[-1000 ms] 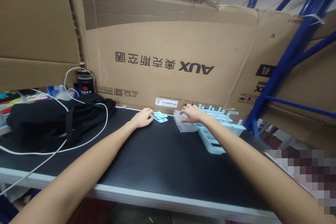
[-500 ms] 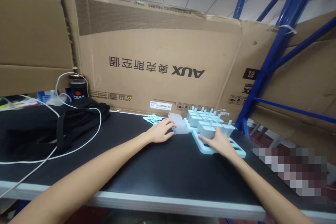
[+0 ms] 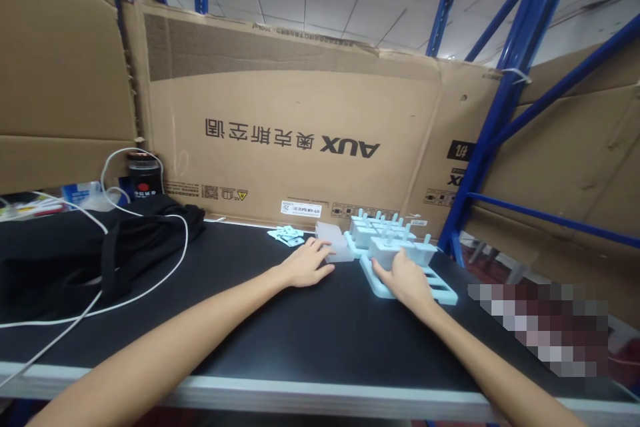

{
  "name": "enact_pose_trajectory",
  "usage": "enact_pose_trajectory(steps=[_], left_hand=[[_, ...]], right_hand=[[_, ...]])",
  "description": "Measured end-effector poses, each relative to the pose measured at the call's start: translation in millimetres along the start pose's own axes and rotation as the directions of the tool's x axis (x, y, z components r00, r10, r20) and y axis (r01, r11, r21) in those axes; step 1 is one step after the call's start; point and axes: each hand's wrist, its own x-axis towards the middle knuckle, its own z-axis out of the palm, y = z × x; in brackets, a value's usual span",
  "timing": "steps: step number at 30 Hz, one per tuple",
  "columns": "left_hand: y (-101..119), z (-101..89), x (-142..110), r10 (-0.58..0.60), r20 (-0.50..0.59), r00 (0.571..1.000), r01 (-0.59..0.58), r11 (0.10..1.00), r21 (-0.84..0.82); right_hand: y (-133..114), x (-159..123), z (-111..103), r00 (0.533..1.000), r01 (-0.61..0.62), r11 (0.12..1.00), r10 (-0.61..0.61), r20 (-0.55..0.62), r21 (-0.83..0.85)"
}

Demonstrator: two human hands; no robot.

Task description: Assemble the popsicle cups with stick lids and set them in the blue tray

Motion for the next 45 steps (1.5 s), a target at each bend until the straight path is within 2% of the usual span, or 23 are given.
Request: enact_pose_trajectory(steps=[3,5,7,10,12,15,17,20,22,24,27,31,34,37,40,42,44,45], left_hand=[[6,-13.6,9,-0.119,-0.121,0.985,0.105,0.988,-0.116],[15,-24.8,16,-0.17,-0.184,0.968,0.129,0.968,-0.213],[26,-34.8,22,-0.189,-0.201,0.961,0.119,0.941,-0.316],[35,-44.8,27,-0.193,-0.165,0.967,0.103,0.893,-0.438],[29,-49.9,28,-0.202,-0.146,0.968,0.109,0.87,-0.481],[-1,-59.8,24,-0.324,-0.132,0.937,0.191,0.788,-0.585],[-31,-67.1,18,-0.487,-0.179,0.855,0.254,0.694,-0.674],[-75,-72.5,2,-0.705,-0.232,0.67,0.358,0.581,-0.731],[-97,-70.0,-11,-0.755,-0.224,0.616,0.42,0.555,-0.718],[-112,-63.9,-23,-0.78,-0.207,0.59,0.482,0.547,-0.685],[-125,-54.1,-34,-0.791,-0.19,0.582,0.574,0.564,-0.593],[-134,-45.8,-38,-0.777,-0.208,0.594,0.661,0.619,-0.424],[-141,-41.6,-37,-0.761,-0.214,0.613,0.688,0.647,-0.33],[-147,-39.2,-38,-0.752,-0.218,0.622,0.702,0.659,-0.269],[-151,-40.2,-40,-0.751,-0.213,0.625,0.712,0.66,-0.24],[-152,-42.7,-42,-0.749,-0.191,0.634,0.711,0.662,-0.238],[-151,-46.3,-43,-0.74,-0.156,0.655,0.701,0.671,-0.241],[-150,-48.5,-44,-0.731,-0.138,0.668,0.693,0.679,-0.243]], right_hand=[[-3,1,-8,1.0,0.004,1.0,-0.003,-0.031,0.01],[-12,-1,-16,0.997,0.028,1.0,-0.027,-0.068,0.014],[-28,-7,-22,0.989,0.125,0.992,-0.123,-0.081,0.023],[-63,-18,-27,0.947,0.32,0.944,-0.319,-0.023,0.078],[-83,-23,-27,0.928,0.365,0.923,-0.371,0.028,0.124],[-99,-27,-24,0.921,0.364,0.918,-0.38,0.085,0.157],[-101,-27,-23,0.913,0.372,0.911,-0.393,0.108,0.177],[-102,-19,-26,0.905,0.385,0.903,-0.41,0.115,0.192],[-109,-7,-30,0.895,0.412,0.894,-0.434,0.107,0.18],[-123,8,-33,0.884,0.434,0.886,-0.454,0.116,0.163],[-153,35,-31,0.866,0.454,0.883,-0.469,0.172,0.119],[-192,64,-20,0.825,0.531,0.848,-0.519,0.225,0.008],[-213,78,-9,0.8,0.573,0.819,-0.548,0.244,-0.04],[-227,88,2,0.796,0.579,0.814,-0.554,0.243,-0.042],[-233,95,8,0.796,0.578,0.815,-0.554,0.246,-0.036],[-228,100,6,0.798,0.572,0.819,-0.548,0.249,-0.031],[-214,104,-2,0.768,0.609,0.793,-0.586,0.258,-0.009],[-203,106,-8,0.736,0.647,0.762,-0.626,0.259,0.002]])
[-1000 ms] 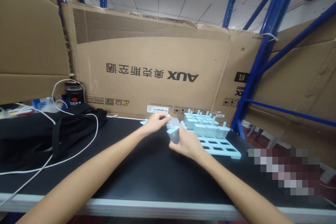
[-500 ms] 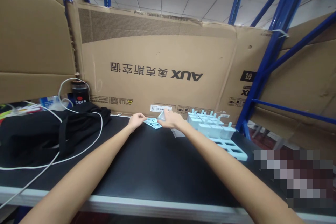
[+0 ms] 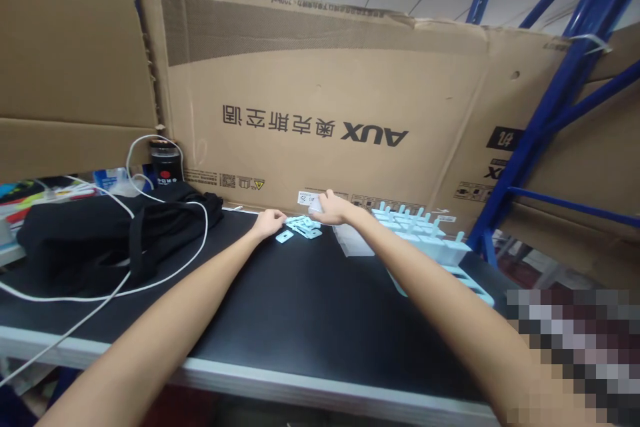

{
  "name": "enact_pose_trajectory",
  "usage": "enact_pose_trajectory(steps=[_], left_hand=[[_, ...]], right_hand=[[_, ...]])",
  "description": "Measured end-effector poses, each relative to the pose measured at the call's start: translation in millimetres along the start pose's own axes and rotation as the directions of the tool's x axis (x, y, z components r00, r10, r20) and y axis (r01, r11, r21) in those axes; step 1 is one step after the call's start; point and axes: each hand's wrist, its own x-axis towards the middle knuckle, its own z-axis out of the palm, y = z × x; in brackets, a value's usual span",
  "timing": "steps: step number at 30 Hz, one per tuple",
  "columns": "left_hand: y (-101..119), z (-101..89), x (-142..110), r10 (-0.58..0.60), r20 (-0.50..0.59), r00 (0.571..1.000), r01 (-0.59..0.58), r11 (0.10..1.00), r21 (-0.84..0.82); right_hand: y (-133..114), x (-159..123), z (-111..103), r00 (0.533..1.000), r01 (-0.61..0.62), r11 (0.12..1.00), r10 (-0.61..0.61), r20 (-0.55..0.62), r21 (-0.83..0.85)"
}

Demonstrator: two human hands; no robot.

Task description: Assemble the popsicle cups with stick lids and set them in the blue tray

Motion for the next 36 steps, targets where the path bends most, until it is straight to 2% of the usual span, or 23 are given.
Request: enact_pose_trajectory(steps=[4,6,8,11,13,16,19,21,24,26,27,28,30,32,35,36], left_hand=[[1,-11.7,-3,0.08,0.074,0.994,-0.079,0.997,-0.018],[0,-19.8,-6,0.12,0.114,0.986,-0.118,0.993,-0.033],[-1,-28.8,-9,0.15,0.205,0.967,-0.144,0.989,-0.042],[-1,-40.4,-12,0.19,0.419,0.888,-0.196,0.98,-0.029],[1,-44.2,-13,0.198,0.508,0.838,-0.23,0.973,-0.001],[7,-42.2,-15,0.183,0.534,0.825,-0.248,0.967,0.051],[14,-34.4,-19,0.214,0.508,0.834,-0.293,0.953,0.08],[19,-29.3,-21,0.262,0.469,0.843,-0.341,0.936,0.09],[26,-26.5,-23,0.305,0.439,0.845,-0.384,0.918,0.101],[30,-28.3,-24,0.295,0.463,0.836,-0.375,0.923,0.089],[31,-29.7,-25,0.286,0.479,0.83,-0.365,0.928,0.078],[32,-31.0,-26,0.279,0.495,0.823,-0.355,0.933,0.064],[31,-32.8,-27,0.279,0.514,0.811,-0.338,0.941,0.023],[29,-32.4,-28,0.292,0.516,0.805,-0.321,0.946,-0.035],[26,-28.8,-27,0.318,0.495,0.808,-0.293,0.947,-0.13],[26,-27.1,-25,0.327,0.468,0.821,-0.29,0.945,-0.151]], right_hand=[[40,-43,-17,0.976,0.215,0.976,-0.215,-0.015,0.008],[55,-66,-18,0.968,0.252,0.966,-0.252,0.002,0.067],[65,-84,-14,0.965,0.255,0.96,-0.26,0.03,0.117],[71,-94,2,0.972,0.223,0.969,-0.23,0.058,0.106],[72,-94,13,0.974,0.217,0.974,-0.22,0.054,0.059],[71,-96,18,0.965,0.259,0.965,-0.261,-0.043,-0.041],[77,-113,7,0.92,0.266,0.959,-0.284,-0.269,-0.1],[93,-133,-1,0.861,0.205,0.975,-0.222,-0.457,-0.088],[137,-167,3,0.714,0.001,1.0,0.019,-0.7,0.028],[174,-187,20,0.585,-0.161,0.965,0.262,-0.767,0.207],[191,-195,31,0.549,-0.223,0.919,0.394,-0.737,0.326],[206,-201,42,0.539,-0.27,0.862,0.505,-0.674,0.43],[227,-210,63,0.559,-0.315,0.78,0.613,-0.558,0.542],[235,-213,76,0.575,-0.313,0.754,0.634,-0.517,0.577],[234,-216,82,0.562,-0.293,0.771,0.617,-0.551,0.565],[232,-217,82,0.558,-0.295,0.777,0.613,-0.56,0.557]])
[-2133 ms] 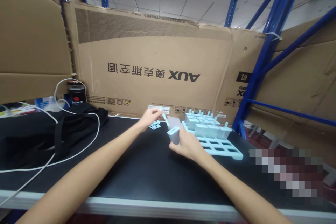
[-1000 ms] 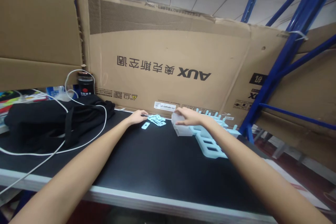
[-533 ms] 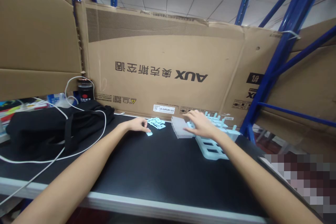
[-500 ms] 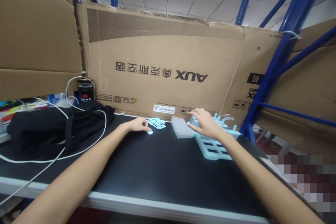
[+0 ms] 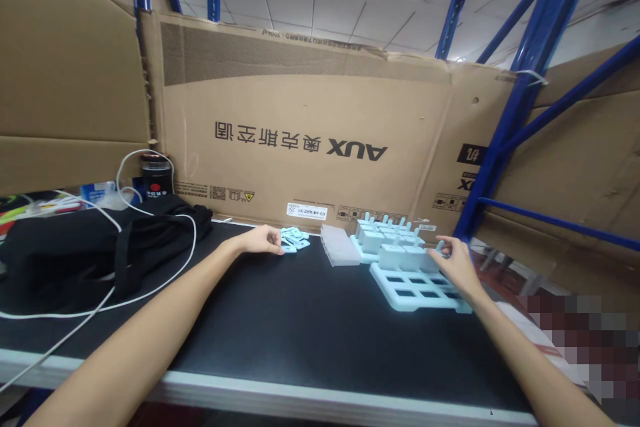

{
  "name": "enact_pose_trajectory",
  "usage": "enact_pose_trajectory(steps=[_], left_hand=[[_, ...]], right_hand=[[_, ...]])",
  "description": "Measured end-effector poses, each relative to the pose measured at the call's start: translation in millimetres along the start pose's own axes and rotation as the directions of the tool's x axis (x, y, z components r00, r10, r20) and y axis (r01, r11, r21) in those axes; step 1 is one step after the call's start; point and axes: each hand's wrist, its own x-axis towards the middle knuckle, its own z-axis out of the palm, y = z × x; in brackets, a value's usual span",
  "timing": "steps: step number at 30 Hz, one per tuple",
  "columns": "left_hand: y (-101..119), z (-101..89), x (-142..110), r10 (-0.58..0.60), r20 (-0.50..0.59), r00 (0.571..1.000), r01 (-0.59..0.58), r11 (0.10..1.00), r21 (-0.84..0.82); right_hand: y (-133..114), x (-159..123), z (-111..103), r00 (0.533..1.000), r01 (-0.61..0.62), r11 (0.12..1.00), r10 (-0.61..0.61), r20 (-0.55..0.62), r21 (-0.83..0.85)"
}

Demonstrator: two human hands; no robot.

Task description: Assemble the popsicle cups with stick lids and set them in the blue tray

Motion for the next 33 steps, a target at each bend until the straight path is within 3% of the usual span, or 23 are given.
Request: enact_pose_trajectory(steps=[2,4,6,8,11,14,18,26,30,33], left_hand=[[-2,1.5,6,0.014,-0.13,0.991,-0.013,1.0,0.009],[-4,3.5,14,0.036,-0.34,0.94,-0.009,0.997,0.081],[-8,6.8,22,0.06,-0.521,0.852,0.03,0.986,0.163],[-14,11.7,28,0.051,-0.592,0.804,0.093,0.973,0.21],[-23,20.3,32,0.002,-0.55,0.835,0.174,0.947,0.268],[-27,26.8,31,-0.022,-0.494,0.869,0.209,0.922,0.326],[-23,29.7,28,-0.049,-0.492,0.869,0.248,0.904,0.348],[-19,31.0,25,-0.057,-0.467,0.883,0.242,0.906,0.347],[-20,31.8,25,-0.032,-0.461,0.887,0.218,0.908,0.357],[-22,31.9,25,-0.02,-0.43,0.902,0.183,0.923,0.34]], right_hand=[[1,-3,-3,1.0,-0.021,0.999,0.021,-0.016,-0.031],[5,-6,-6,0.995,-0.098,0.992,0.098,0.0,-0.084],[9,-8,-9,0.975,-0.175,0.972,0.193,0.113,-0.156],[10,-11,-10,0.93,-0.19,0.949,0.256,0.265,-0.25],[2,-16,-8,0.9,-0.123,0.911,0.27,0.343,-0.394],[-11,-21,-2,0.912,-0.086,0.864,0.269,0.31,-0.496],[-22,-25,4,0.906,-0.095,0.803,0.314,0.283,-0.588],[-27,-28,2,0.913,-0.083,0.798,0.301,0.275,-0.597],[-31,-27,2,0.93,-0.119,0.808,0.295,0.221,-0.577],[-33,-21,-5,0.913,-0.172,0.812,0.344,0.22,-0.558]])
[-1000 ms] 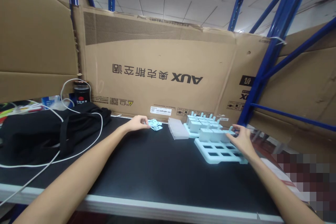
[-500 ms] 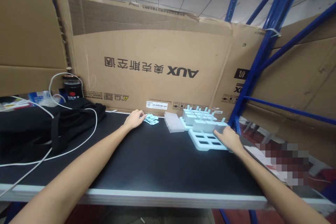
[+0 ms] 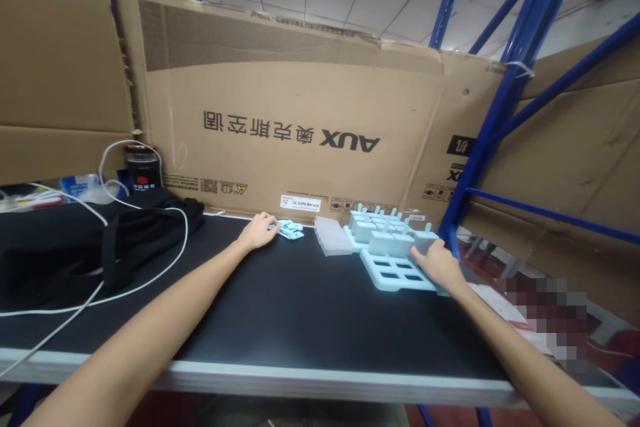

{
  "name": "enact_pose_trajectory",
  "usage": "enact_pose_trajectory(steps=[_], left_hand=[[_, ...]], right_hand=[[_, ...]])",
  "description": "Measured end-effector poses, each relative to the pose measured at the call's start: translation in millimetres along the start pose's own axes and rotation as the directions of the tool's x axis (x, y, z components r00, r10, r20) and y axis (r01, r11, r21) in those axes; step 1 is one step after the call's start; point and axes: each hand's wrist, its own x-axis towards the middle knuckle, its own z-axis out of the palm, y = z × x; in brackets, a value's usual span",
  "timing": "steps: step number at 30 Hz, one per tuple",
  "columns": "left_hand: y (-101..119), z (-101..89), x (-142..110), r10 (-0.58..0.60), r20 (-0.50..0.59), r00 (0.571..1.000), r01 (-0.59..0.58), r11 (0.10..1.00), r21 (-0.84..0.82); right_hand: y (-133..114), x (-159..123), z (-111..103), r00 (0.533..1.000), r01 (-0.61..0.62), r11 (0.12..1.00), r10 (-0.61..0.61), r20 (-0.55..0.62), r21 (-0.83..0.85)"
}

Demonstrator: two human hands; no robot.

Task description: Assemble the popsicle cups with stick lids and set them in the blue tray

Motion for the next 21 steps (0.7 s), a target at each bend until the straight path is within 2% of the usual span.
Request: enact_pose_trajectory(steps=[4,6,9,12,15,17,21], left_hand=[[-2,0.6,1,0.017,0.029,0.999,-0.015,0.998,-0.054],[-3,0.0,1,0.012,0.058,0.998,-0.007,0.996,-0.085],[-2,-2.6,0,0.015,0.125,0.992,0.0,0.992,-0.124],[0,-5.3,-2,0.032,0.163,0.986,-0.01,0.992,-0.129],[1,-6.2,-2,0.051,0.146,0.988,-0.034,0.993,-0.111],[1,-5.3,-2,0.047,0.138,0.989,-0.033,0.994,-0.103],[-2,-1.4,0,0.035,0.155,0.987,-0.014,0.991,-0.135]], right_hand=[[1,8,-31,0.998,-0.053,0.993,0.056,-0.024,0.101],[-8,9,-50,0.996,-0.047,0.988,0.058,-0.072,0.146],[-44,6,-76,0.992,0.034,0.98,-0.01,-0.124,0.195],[-104,-3,-86,0.978,0.204,0.957,-0.189,-0.091,0.208],[-171,-13,-75,0.915,0.392,0.899,-0.404,0.02,0.197],[-211,-17,-58,0.849,0.491,0.855,-0.513,0.126,0.17],[-263,-18,-24,0.755,0.602,0.795,-0.597,0.27,0.073]])
